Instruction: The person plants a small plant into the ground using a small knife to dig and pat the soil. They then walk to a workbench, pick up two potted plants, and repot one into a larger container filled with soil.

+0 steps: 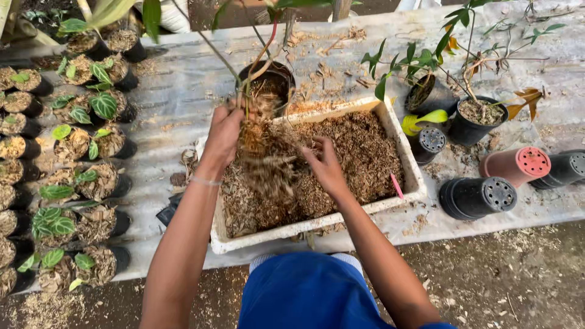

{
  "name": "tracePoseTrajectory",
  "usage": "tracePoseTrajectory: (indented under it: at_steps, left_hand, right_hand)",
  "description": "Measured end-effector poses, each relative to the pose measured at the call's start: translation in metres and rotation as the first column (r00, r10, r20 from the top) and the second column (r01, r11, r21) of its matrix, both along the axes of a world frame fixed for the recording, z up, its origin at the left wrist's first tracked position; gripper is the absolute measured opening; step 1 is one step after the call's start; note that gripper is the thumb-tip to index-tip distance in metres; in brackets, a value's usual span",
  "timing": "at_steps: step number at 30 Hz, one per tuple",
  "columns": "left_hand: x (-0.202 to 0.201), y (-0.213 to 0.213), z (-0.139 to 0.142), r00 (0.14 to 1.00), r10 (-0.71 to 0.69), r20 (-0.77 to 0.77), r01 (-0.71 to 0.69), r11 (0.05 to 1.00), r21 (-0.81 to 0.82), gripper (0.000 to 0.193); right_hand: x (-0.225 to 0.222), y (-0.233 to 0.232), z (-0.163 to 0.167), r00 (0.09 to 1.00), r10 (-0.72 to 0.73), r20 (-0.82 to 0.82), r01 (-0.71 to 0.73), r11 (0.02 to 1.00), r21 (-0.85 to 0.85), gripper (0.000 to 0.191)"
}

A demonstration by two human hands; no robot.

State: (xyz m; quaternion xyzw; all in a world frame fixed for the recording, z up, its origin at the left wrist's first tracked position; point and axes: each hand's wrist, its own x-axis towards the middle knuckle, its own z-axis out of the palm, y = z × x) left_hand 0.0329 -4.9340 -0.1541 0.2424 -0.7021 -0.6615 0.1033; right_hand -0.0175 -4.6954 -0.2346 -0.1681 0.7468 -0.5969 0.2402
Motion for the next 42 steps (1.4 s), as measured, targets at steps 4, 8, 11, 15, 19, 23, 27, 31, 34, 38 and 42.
tracePoseTrajectory:
  at_steps: [4, 8, 11, 15, 19, 23, 27, 31, 34, 38, 42]
  left_hand:
    - [-0.025, 0.018, -0.014, 0.992, 0.001, -0.126, 0.025, 0.978, 0.206, 0.017]
    - [-0.029, 0.008, -0.03, 0.989, 0.053, -0.141, -0.015, 0.965, 0.262, 0.014]
    - [-0.024, 0.002, -0.045, 0.988, 0.141, -0.069, -0.139, 0.99, 0.025, 0.018]
    - [-0.014, 0.015, -0.062, 0.967, 0.091, -0.24, -0.086, 0.996, 0.031, 0.008]
    - [-0.006, 0.02, -0.058, 0.997, 0.035, -0.065, -0.034, 0.999, 0.012, 0.016]
    - [0.0, 0.013, -0.044, 0.988, -0.059, -0.142, 0.061, 0.998, 0.011, 0.02]
    - [0.003, 0.012, -0.038, 0.996, -0.007, -0.092, 0.011, 0.999, 0.038, 0.024]
    - [0.004, 0.011, -0.033, 0.974, 0.032, -0.223, 0.004, 0.988, 0.157, 0.018]
    - [0.007, 0.01, -0.029, 0.964, 0.047, -0.263, 0.008, 0.979, 0.203, 0.019]
    - [0.012, 0.01, -0.026, 0.939, 0.027, -0.343, 0.071, 0.96, 0.272, 0.013]
    - [0.017, 0.008, -0.028, 0.905, 0.046, -0.423, 0.145, 0.902, 0.407, 0.012]
  right_hand:
    - [0.005, -0.057, -0.031, 0.849, -0.03, 0.528, -0.006, 0.998, 0.066, 0.083]
    - [0.003, -0.069, -0.071, 0.87, -0.017, 0.492, 0.057, 0.996, -0.067, 0.067]
    - [-0.012, -0.055, -0.09, 0.865, -0.236, 0.443, 0.17, 0.968, 0.183, 0.071]
    - [-0.025, -0.035, -0.084, 0.831, -0.273, 0.486, 0.213, 0.961, 0.175, 0.065]
    - [-0.025, -0.021, -0.052, 0.878, -0.112, 0.465, 0.168, 0.983, -0.08, 0.068]
    - [-0.019, -0.009, -0.041, 0.719, -0.259, 0.645, 0.436, 0.891, -0.129, 0.077]
    - [-0.016, 0.001, -0.063, 0.998, 0.042, 0.053, -0.041, 0.999, -0.022, 0.061]
    - [-0.022, 0.015, -0.076, 0.708, -0.146, 0.691, 0.305, 0.946, -0.113, 0.066]
    - [-0.029, 0.026, -0.068, 0.711, -0.099, 0.696, 0.32, 0.927, -0.195, 0.066]
    - [-0.036, 0.029, -0.05, 0.809, -0.101, 0.579, 0.136, 0.991, -0.017, 0.074]
    - [-0.045, 0.027, -0.042, 0.623, -0.228, 0.748, 0.54, 0.817, -0.201, 0.082]
